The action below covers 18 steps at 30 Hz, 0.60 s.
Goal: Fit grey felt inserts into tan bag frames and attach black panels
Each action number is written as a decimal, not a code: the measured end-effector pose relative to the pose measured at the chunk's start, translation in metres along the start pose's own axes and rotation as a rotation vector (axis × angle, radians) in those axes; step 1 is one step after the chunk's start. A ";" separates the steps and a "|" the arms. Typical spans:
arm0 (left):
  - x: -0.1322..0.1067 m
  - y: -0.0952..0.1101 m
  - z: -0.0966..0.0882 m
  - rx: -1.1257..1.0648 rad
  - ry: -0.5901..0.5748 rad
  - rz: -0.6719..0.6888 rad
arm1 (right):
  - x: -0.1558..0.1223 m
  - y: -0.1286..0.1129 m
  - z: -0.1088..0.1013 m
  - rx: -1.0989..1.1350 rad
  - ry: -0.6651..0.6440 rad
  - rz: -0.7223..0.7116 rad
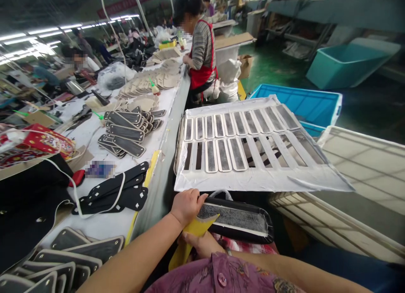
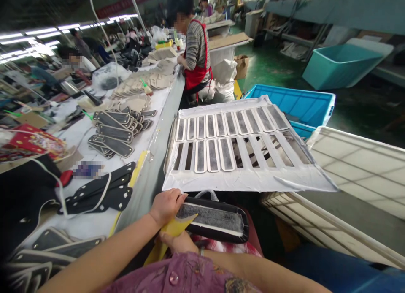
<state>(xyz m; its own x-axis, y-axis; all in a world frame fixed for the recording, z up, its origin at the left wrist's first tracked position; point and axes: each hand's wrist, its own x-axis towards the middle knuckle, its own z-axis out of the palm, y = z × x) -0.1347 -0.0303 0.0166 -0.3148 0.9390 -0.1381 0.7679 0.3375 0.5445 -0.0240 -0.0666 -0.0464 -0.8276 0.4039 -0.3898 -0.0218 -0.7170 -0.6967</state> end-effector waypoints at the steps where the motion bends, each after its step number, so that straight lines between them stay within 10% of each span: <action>1: 0.000 0.001 -0.001 -0.054 0.006 -0.019 | -0.001 0.000 -0.001 -0.011 -0.003 -0.010; 6: -0.013 -0.011 -0.006 -0.450 0.025 -0.094 | -0.022 -0.011 -0.008 -0.112 -0.060 -0.029; 13: -0.071 -0.046 -0.006 -1.166 -0.027 -0.280 | -0.088 -0.078 -0.016 -0.240 0.424 -0.225; 18: -0.099 -0.050 -0.002 -1.349 -0.033 -0.202 | -0.095 -0.118 -0.014 -0.307 0.473 -0.444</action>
<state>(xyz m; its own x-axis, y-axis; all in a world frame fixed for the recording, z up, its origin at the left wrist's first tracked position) -0.1430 -0.1402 0.0050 -0.3281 0.8888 -0.3199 -0.4322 0.1599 0.8875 0.0654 -0.0124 0.0644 -0.4435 0.8735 -0.2008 -0.0841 -0.2636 -0.9610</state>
